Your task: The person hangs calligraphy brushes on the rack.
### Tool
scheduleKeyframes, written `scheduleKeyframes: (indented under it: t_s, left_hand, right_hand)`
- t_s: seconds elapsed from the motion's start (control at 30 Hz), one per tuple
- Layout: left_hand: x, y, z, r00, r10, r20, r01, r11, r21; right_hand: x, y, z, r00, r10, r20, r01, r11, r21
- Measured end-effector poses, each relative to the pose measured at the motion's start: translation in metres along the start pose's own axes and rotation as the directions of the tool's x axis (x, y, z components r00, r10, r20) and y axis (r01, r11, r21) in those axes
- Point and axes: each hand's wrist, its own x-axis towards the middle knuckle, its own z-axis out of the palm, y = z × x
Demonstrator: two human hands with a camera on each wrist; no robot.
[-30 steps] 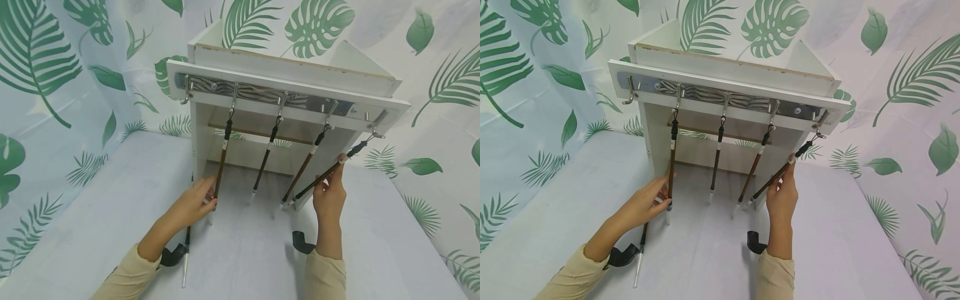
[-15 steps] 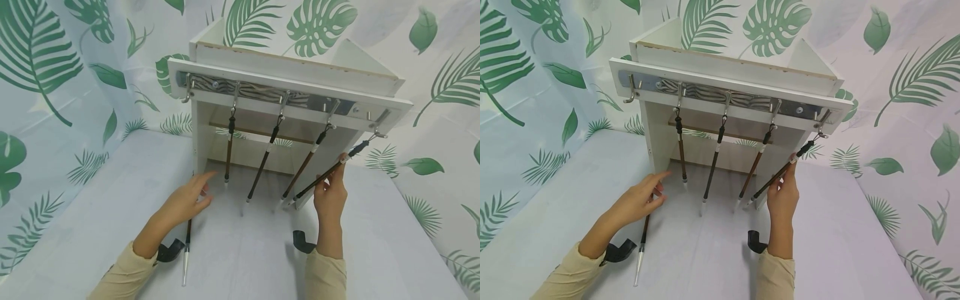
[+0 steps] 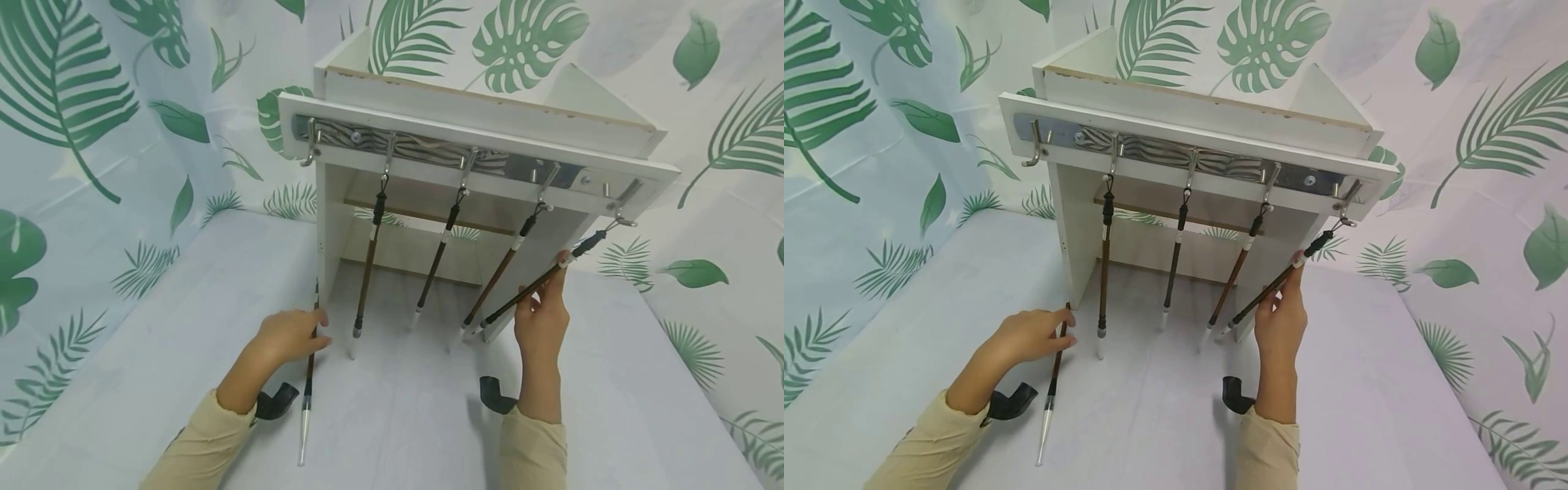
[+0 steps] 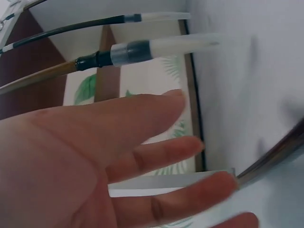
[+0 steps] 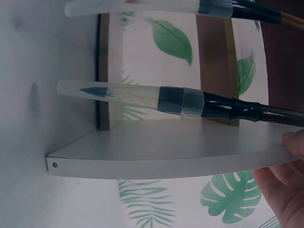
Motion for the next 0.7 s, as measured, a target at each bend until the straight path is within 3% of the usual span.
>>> scheduleKeyframes:
  t_s: [0.23,0.7]
  left_hand:
    - [0.007,-0.005,0.013,0.995,-0.013,0.104,0.011,1.000,0.019]
    - [0.009,-0.012,0.020,0.989,-0.076,0.129,0.063,0.993,0.103]
  right_hand:
    - [0.000,0.000,0.000,1.000,0.011,0.003,-0.011,1.000,0.000]
    - [0.000,0.001,0.001,1.000,0.004,0.005,-0.004,1.000,0.004]
